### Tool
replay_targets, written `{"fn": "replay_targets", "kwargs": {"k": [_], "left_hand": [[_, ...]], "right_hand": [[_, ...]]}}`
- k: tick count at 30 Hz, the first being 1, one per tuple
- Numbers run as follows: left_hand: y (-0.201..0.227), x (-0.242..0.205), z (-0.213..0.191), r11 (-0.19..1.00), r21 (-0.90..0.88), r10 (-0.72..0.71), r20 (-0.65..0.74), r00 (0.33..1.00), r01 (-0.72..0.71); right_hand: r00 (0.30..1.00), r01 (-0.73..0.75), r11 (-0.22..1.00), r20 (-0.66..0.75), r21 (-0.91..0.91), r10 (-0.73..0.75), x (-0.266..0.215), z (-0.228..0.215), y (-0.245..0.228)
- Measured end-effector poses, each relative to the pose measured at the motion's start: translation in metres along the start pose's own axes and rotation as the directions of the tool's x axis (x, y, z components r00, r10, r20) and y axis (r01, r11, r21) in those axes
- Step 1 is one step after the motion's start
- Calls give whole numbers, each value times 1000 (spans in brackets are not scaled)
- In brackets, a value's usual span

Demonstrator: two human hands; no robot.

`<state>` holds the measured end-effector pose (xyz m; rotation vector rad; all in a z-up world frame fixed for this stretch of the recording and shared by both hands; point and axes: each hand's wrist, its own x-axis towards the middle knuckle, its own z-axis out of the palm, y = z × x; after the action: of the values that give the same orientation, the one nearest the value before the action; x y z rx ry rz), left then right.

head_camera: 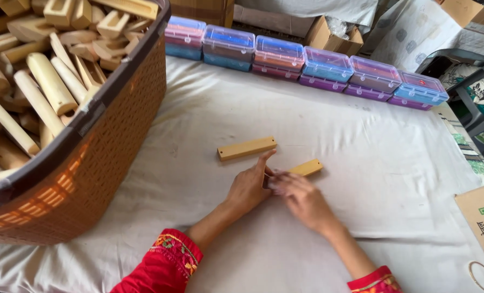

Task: Packaging bangles into a plastic container and wrapping wooden blocks with paper and tape.

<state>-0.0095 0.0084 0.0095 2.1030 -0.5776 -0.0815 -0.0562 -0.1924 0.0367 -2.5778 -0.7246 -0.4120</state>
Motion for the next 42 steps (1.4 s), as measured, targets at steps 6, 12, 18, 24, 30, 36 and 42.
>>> {"fn": "replay_targets", "kwargs": {"k": [6,12,18,24,30,36,42], "left_hand": [[5,-2,-9,1000,-19,22,0,1000,-22],[-7,2,-2,999,5,42,-19,999,-42],[-3,1,-7,995,42,91,-23,996,-90],[-1,2,-8,997,69,46,0,999,-46],[-7,0,-6,987,92,137,-48,989,-133],[-4,-1,-8,989,76,124,-12,992,-123],[-15,-2,-2,973,143,192,-63,979,-182]], "right_hand": [[982,-175,974,-41,144,183,-7,-21,57],[996,-42,988,-68,145,52,-1,-2,4],[983,-155,969,-67,190,171,-11,-12,72],[986,-67,995,-147,67,76,0,-3,26],[997,-23,975,-62,219,37,3,-11,27],[967,-184,982,-171,42,188,-10,-6,56],[998,-59,981,-16,187,63,9,3,1]]}}
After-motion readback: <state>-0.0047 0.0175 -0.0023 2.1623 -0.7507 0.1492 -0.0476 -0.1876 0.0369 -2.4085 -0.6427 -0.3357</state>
